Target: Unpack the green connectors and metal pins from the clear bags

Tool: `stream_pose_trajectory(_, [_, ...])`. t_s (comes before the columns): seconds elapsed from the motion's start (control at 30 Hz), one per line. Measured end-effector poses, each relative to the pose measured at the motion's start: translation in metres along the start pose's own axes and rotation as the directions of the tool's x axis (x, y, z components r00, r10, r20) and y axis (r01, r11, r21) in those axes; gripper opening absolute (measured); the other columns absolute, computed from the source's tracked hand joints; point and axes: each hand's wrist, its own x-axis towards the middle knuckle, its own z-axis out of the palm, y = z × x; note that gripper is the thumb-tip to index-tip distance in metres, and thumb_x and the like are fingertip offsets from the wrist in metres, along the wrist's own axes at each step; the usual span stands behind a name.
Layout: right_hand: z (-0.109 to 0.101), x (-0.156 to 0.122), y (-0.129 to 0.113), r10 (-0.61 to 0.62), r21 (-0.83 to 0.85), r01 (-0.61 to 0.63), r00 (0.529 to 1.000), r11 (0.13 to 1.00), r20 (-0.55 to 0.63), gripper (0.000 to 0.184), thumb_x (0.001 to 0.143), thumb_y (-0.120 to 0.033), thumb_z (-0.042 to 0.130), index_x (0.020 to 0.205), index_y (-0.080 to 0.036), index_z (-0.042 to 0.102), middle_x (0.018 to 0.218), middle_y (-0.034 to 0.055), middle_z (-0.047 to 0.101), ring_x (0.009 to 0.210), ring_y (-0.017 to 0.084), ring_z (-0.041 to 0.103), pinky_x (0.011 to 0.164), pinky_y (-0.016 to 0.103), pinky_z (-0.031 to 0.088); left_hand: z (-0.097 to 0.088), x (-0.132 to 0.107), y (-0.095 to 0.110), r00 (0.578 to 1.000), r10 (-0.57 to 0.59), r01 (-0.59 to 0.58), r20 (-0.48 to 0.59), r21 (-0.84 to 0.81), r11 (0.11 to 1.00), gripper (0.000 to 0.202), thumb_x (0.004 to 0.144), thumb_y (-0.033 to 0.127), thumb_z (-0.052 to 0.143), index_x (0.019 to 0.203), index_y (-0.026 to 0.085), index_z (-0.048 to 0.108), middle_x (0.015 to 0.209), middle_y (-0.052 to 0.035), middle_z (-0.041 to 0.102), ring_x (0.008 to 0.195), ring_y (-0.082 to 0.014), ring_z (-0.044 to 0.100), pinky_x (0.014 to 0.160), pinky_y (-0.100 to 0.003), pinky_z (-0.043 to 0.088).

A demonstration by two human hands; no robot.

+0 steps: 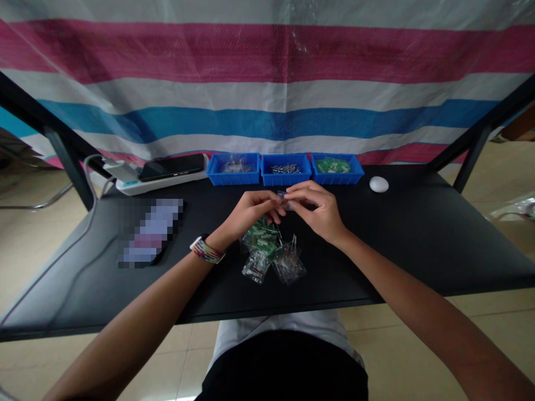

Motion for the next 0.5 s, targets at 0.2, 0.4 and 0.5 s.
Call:
stream_pose_trajectory(0.2, [0.001, 0.002, 0.007, 0.273, 0.249, -0.264, 0.962, 0.932, -0.003, 0.033, 0.095, -0.039, 0.071, 0.125, -0.025, 0.071, 0.114, 0.0065, 0.074, 0.072, 0.014, 0.069, 0.065, 0.031, 0.062, 0.002, 0.0, 0.002, 0.995, 0.059, -0.054, -0.075, 0.068, 0.996, 0.034, 0.093, 0.048, 0.075, 0.083, 0.015, 0.073, 0.082, -0.0072, 0.079, 0.066, -0.0156, 0.073, 0.063, -0.026, 0.055])
stream_pose_trajectory(0.4, [0.002, 0.004, 0.011, 0.409, 0.449, -0.457, 0.889, 0.768, 0.205, 0.042, 0.093, -0.058, 0.07, 0.113, -0.022, 0.069, 0.077, -0.0005, 0.069, 0.064, 0.015, 0.071, 0.058, 0.029, 0.062, 0.004, -0.002, 0.001, 0.986, 0.131, -0.12, -0.101, 0.116, 0.986, 0.038, 0.093, 0.052, 0.077, 0.083, 0.016, 0.069, 0.078, -0.0047, 0.075, 0.064, -0.015, 0.073, 0.061, -0.024, 0.053])
stream_pose_trajectory(0.5, [0.004, 0.004, 0.009, 0.411, 0.457, -0.461, 0.887, 0.761, 0.21, 0.039, 0.087, -0.052, 0.08, 0.108, -0.021, 0.07, 0.081, -0.0004, 0.071, 0.064, 0.015, 0.07, 0.057, 0.028, 0.062, 0.005, -0.003, 0.001, 0.984, 0.142, -0.13, -0.106, 0.113, 0.985, 0.038, 0.093, 0.052, 0.078, 0.085, 0.016, 0.069, 0.077, -0.0035, 0.073, 0.064, -0.015, 0.073, 0.062, -0.024, 0.054])
